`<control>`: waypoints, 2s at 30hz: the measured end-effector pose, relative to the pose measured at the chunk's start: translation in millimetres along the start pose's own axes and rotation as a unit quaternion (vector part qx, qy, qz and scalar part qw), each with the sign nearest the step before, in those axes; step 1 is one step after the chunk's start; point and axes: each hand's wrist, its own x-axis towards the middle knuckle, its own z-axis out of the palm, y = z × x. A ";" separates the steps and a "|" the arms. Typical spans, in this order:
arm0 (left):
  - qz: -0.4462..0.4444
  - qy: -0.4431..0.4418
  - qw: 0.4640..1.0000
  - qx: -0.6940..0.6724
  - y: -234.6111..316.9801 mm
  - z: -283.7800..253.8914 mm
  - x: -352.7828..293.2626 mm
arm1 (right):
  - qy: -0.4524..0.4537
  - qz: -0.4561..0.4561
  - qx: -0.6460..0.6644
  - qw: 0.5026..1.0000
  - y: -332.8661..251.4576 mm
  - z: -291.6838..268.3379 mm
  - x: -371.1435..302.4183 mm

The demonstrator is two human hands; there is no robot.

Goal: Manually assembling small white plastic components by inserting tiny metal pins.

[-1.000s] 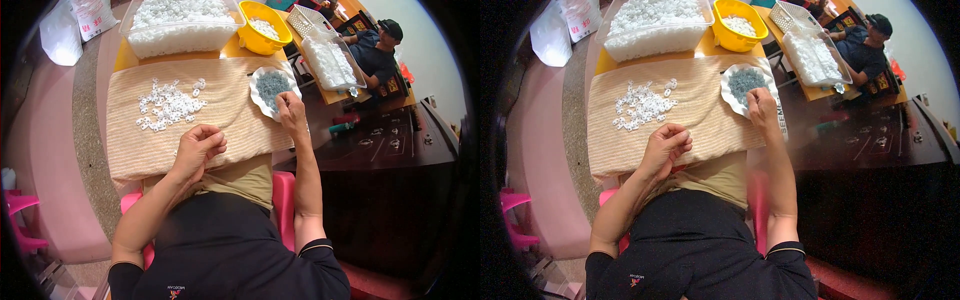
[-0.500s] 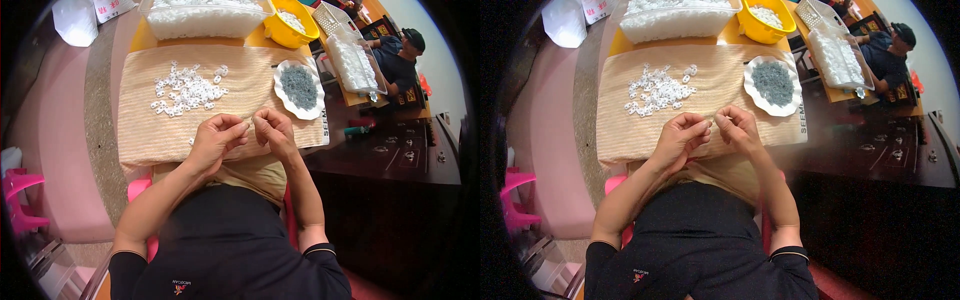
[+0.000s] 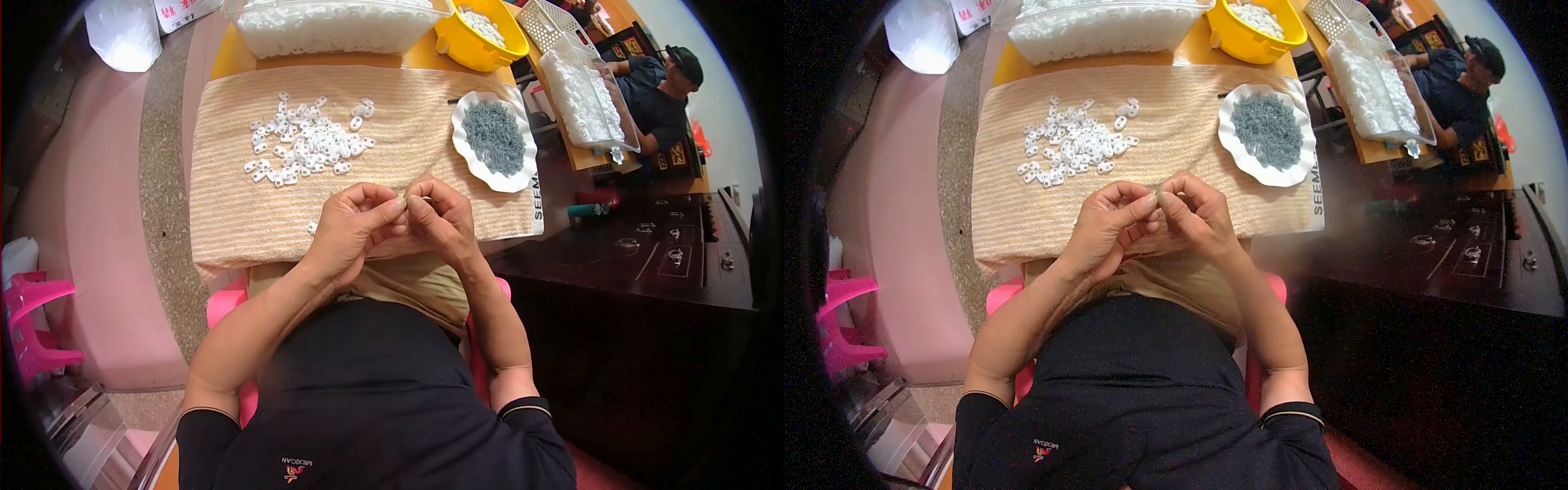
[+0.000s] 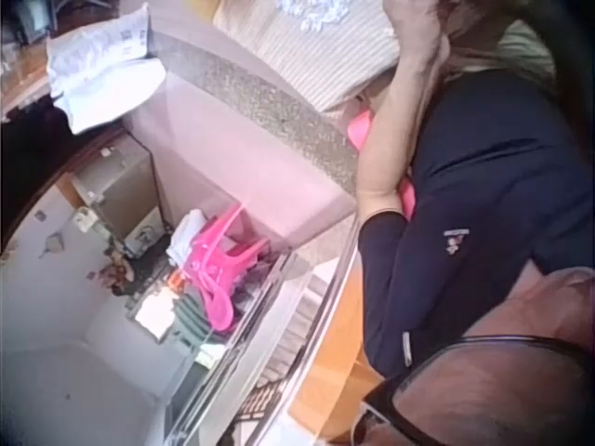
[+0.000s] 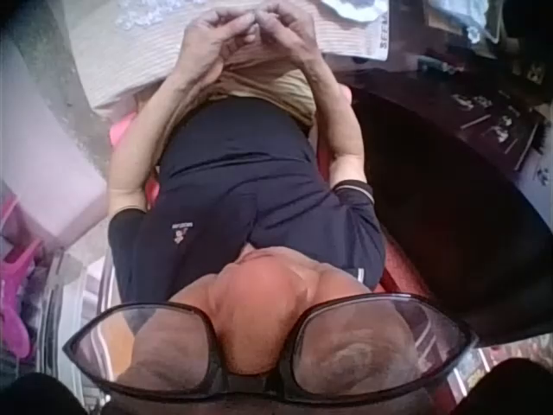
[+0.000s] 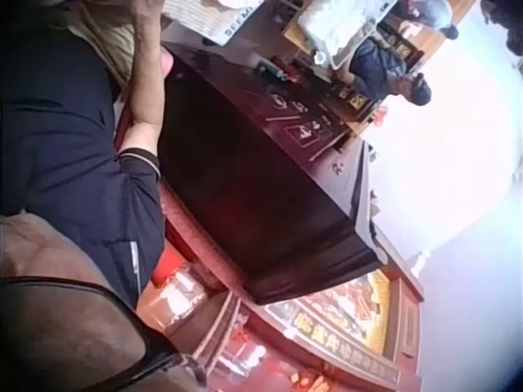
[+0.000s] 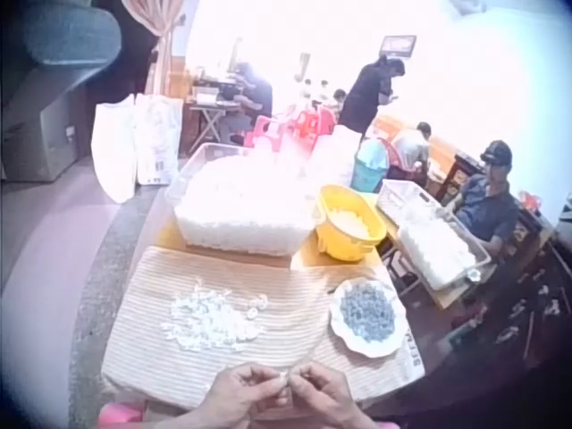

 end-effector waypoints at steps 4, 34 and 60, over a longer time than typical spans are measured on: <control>0.002 -0.006 1.000 0.003 -0.5 1.3 2.0 | 0.001 -0.005 -0.001 1.000 -2.0 -1.9 0.4; 0.160 0.000 0.941 0.298 1.7 8.4 -6.3 | -0.055 0.073 0.076 0.993 -1.0 -16.0 3.7; 0.233 0.029 0.893 0.385 -2.8 10.7 -8.9 | -0.039 0.071 0.066 0.995 -4.5 -9.3 0.4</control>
